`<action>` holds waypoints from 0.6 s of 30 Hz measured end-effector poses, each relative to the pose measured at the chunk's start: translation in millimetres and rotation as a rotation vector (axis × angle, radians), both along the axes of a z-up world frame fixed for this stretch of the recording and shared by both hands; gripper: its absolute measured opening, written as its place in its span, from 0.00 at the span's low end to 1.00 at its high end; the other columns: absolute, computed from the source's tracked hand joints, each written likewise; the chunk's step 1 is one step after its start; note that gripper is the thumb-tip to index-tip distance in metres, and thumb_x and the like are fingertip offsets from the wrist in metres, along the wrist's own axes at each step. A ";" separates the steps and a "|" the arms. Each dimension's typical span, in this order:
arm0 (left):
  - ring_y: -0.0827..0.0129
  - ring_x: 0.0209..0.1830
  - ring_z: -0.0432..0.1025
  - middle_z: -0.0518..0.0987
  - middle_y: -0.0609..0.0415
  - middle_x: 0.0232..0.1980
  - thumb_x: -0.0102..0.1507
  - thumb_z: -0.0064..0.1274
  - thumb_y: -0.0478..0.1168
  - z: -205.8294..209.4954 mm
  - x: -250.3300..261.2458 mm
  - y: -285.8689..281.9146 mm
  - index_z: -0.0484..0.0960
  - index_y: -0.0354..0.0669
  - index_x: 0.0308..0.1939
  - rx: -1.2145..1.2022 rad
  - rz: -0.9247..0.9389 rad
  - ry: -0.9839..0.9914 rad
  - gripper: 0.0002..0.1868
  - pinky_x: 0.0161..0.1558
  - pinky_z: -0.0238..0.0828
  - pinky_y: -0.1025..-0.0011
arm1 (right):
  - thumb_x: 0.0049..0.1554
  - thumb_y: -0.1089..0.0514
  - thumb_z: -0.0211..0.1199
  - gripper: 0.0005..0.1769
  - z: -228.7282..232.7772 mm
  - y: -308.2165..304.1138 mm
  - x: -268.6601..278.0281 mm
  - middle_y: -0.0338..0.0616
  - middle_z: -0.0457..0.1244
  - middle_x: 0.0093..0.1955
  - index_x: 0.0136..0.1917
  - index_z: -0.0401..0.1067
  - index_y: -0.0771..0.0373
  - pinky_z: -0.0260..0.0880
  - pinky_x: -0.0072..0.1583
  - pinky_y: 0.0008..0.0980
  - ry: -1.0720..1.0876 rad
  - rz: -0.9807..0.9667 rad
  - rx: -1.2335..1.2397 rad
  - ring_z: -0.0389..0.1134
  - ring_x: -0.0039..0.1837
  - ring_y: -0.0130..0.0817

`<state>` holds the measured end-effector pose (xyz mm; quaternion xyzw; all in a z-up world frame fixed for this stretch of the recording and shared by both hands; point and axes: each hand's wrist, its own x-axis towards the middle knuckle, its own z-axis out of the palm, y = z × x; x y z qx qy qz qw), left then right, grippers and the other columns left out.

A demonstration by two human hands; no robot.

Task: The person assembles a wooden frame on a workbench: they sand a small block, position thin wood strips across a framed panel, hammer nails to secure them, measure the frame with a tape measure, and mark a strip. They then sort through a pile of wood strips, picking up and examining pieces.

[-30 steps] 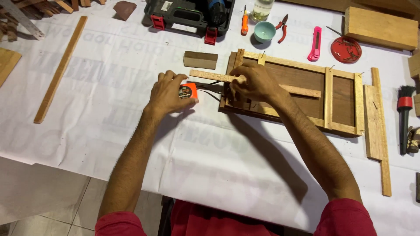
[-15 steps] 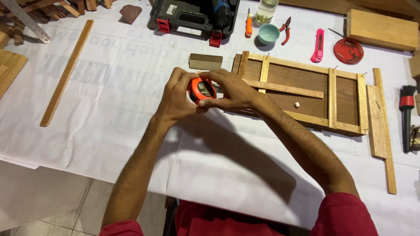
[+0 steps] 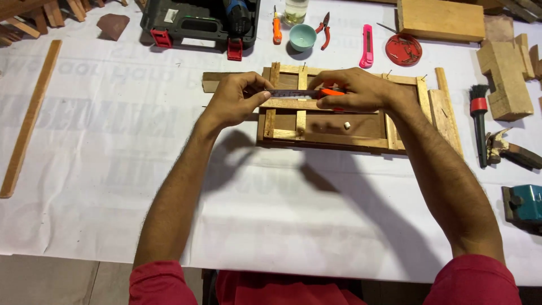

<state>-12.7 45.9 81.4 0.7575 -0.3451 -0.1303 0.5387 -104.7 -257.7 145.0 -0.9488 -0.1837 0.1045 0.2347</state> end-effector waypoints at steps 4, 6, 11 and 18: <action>0.76 0.36 0.78 0.83 0.61 0.37 0.64 0.61 0.40 -19.9 9.3 -23.3 0.85 0.45 0.46 0.139 0.022 -0.082 0.08 0.40 0.80 0.73 | 0.57 0.38 0.61 0.30 -16.0 -27.1 -10.1 0.43 0.72 0.60 0.69 0.71 0.50 0.71 0.66 0.47 0.142 -0.140 -0.046 0.73 0.63 0.39; 0.72 0.40 0.75 0.80 0.59 0.39 0.64 0.62 0.42 -33.1 14.8 -33.5 0.86 0.46 0.43 0.234 0.022 -0.179 0.07 0.42 0.77 0.67 | 0.55 0.36 0.62 0.32 -24.6 -36.8 -12.3 0.42 0.71 0.61 0.70 0.71 0.46 0.70 0.67 0.50 0.243 -0.243 -0.104 0.70 0.65 0.38; 0.64 0.43 0.70 0.77 0.53 0.38 0.64 0.63 0.41 -49.5 23.6 -43.6 0.87 0.42 0.40 0.281 -0.005 -0.355 0.07 0.47 0.71 0.59 | 0.54 0.32 0.62 0.33 -32.8 -47.0 -12.0 0.41 0.68 0.66 0.69 0.71 0.43 0.67 0.68 0.54 0.304 -0.317 -0.131 0.67 0.69 0.40; 0.61 0.40 0.72 0.77 0.51 0.35 0.65 0.61 0.40 -47.5 15.2 -42.8 0.86 0.39 0.40 0.287 0.006 -0.379 0.07 0.44 0.71 0.60 | 0.54 0.26 0.59 0.35 -51.0 -76.5 -10.7 0.43 0.71 0.62 0.66 0.75 0.45 0.69 0.68 0.52 0.312 -0.312 -0.130 0.69 0.67 0.42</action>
